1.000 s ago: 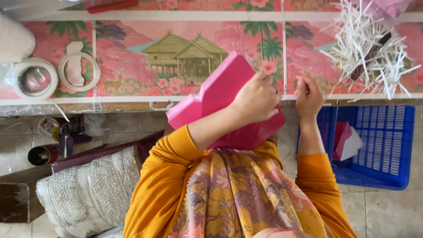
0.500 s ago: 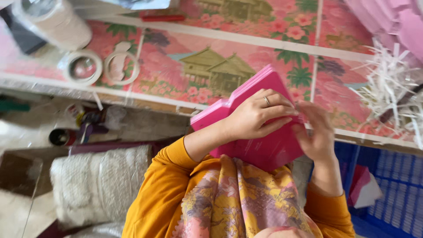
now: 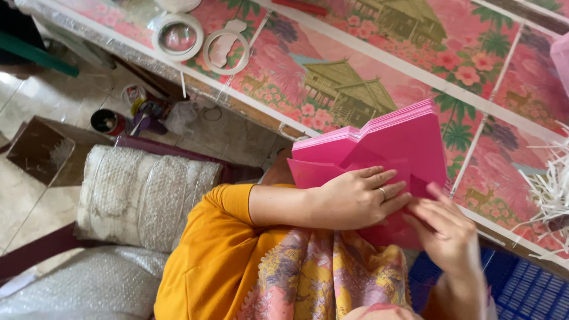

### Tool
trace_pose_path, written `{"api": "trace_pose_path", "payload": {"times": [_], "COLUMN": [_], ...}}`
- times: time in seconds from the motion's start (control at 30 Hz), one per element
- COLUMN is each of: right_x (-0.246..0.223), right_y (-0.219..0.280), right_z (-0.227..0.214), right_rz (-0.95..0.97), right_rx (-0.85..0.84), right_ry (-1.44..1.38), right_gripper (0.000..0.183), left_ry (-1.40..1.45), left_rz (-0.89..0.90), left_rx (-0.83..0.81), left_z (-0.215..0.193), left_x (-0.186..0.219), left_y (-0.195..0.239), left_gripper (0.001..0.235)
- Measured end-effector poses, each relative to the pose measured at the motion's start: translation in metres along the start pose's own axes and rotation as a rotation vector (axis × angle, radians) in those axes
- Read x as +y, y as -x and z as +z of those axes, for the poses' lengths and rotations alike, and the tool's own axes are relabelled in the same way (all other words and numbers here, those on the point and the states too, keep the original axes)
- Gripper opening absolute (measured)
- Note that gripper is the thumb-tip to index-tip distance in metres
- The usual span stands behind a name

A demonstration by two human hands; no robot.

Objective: The person folds a stack of pink paper envelopes by hand, pressing the creases to ensure they are sharp. They handle the envelopes one by one, folding the flaps and stacking them on their lap.

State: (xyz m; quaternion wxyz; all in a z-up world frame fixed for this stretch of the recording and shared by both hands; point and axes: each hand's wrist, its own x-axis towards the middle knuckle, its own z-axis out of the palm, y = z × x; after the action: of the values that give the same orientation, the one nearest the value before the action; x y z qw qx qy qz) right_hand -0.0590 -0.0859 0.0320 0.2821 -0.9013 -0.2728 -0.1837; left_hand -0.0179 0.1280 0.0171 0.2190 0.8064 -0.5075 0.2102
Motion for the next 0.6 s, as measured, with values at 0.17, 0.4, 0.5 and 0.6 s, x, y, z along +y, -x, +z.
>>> {"api": "trace_pose_path", "payload": {"times": [0.17,0.4,0.5,0.6], "right_x": [0.036,0.021,0.001,0.008], "right_y": [-0.011,-0.001,-0.003,-0.012], "right_z": [-0.001,0.014,-0.012,-0.011], "right_rz": [-0.014,-0.214,0.032,0.248], "right_rx": [-0.018,0.035,-0.243,-0.087], "right_ry": [0.100,0.302,-0.268,-0.516], "right_gripper": [0.038,0.017,0.027,0.060], "left_ry": [0.076,-0.046,-0.032,0.024], "left_rz": [0.039,0.041,0.021,0.112], "left_rx": [-0.217,0.105,-0.292,-0.332], "left_z": [-0.006,-0.017,-0.030,-0.022], "left_x": [0.013,0.015,0.014,0.018], "left_y": [0.007,0.006,0.010,0.014], "left_gripper": [0.007,0.005,0.048,0.035]}}
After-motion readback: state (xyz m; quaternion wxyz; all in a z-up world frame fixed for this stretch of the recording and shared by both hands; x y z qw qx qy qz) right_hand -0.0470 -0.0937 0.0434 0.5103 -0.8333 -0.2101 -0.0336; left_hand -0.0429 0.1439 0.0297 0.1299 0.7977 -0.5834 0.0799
